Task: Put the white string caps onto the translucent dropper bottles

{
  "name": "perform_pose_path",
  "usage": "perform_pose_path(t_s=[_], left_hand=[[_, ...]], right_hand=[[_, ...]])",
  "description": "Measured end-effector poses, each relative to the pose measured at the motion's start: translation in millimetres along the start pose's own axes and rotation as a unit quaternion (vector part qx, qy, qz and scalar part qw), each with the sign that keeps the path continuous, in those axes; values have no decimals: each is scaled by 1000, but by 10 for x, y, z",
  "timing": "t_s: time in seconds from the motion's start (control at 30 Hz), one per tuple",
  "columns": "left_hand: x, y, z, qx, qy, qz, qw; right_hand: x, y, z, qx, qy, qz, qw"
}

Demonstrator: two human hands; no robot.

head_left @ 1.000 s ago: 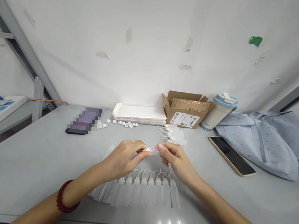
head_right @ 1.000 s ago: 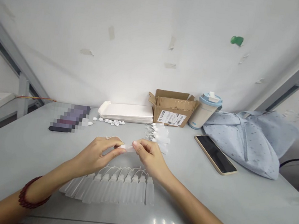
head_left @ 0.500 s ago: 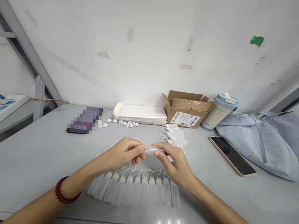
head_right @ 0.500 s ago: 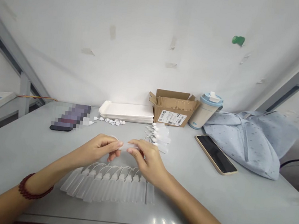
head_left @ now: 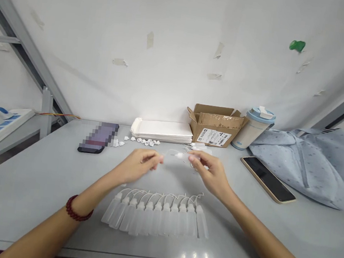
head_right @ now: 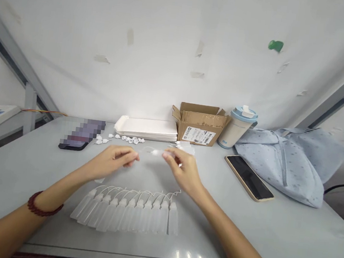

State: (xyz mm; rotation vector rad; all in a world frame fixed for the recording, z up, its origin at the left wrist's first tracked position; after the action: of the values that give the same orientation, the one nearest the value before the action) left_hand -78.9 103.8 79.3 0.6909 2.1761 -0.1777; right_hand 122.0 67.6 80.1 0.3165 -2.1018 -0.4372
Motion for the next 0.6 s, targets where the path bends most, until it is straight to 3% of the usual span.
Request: perform_pose_path(t_s=[0.13,0.23,0.4,0.6], left_hand=[[299,139,-261,-118,141,-4,983],[477,252,-287,-141,194,36,970],[651,416,-143,-77,210,69,972],[641,445,-94,-52,218,64,972]], right_hand=[[-328,176,-307,-132,-103,-17,986],[-597,304,-426,-139,-192,11,971],[-821,418,-422,-89,-231,14,969],[-962,445,-378,-70,-231,14,970]])
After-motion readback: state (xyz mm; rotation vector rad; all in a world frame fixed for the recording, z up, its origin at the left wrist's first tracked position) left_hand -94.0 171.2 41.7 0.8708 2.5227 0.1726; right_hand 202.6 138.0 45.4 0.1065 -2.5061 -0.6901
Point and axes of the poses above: each hand's wrist, its own y-axis towards the middle knuckle, its own z-axis out of the palm, x = y × z, the point moved 5 cm from there along y, towards the middle knuckle
